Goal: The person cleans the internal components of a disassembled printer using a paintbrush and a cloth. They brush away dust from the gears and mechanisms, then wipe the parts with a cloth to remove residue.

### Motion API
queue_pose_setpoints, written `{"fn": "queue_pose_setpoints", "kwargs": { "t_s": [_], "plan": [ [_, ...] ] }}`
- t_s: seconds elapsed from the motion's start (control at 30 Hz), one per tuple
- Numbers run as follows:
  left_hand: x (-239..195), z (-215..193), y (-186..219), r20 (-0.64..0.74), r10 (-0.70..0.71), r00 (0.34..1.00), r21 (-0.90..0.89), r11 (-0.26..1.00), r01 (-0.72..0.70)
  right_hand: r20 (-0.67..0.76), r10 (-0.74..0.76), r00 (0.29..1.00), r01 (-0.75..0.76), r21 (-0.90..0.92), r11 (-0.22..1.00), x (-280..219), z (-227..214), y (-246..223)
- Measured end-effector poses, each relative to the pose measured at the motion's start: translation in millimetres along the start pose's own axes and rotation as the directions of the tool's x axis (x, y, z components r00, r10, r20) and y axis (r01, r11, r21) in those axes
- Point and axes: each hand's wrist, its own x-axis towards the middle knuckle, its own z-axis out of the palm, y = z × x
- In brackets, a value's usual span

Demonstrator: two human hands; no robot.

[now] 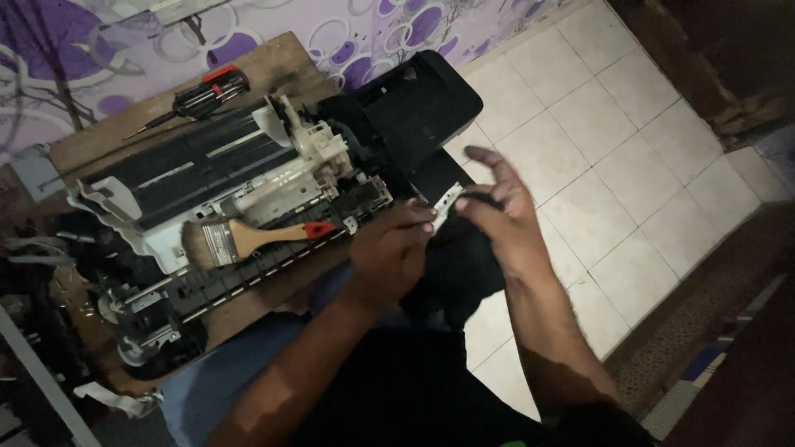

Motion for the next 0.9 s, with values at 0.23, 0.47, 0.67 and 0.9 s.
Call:
{"fn": "queue_pose_setpoints", "kwargs": {
  "t_s": [0.23,0.47,0.67,0.9],
  "plan": [
    [15.3,-19.9,4.8,0.029,-0.138,0.990,0.071,0.988,0.136,-0.248,-0.177,0.953,0.092,-0.320,0.943,21.7,-52.8,-17.3],
    [24.3,-85.7,9.7,0.196,-0.276,0.941,0.169,0.955,0.245,-0.174,-0.517,0.838,0.286,-0.667,0.688,87.6,-79.1,-7.2],
    [15.3,-146.7,33.3,0.045,-0.424,0.904,0.160,0.897,0.413,-0.173,-0.603,0.779,0.288,-0.756,0.588,142.0,-103.6,72.9],
    [5.9,-188.1,42.8,-0.224,-0.134,0.965,0.665,0.703,0.252,0.010,-0.309,0.951,0.185,-0.819,0.543,137.1,-153.5,262.8]
  ]
}}
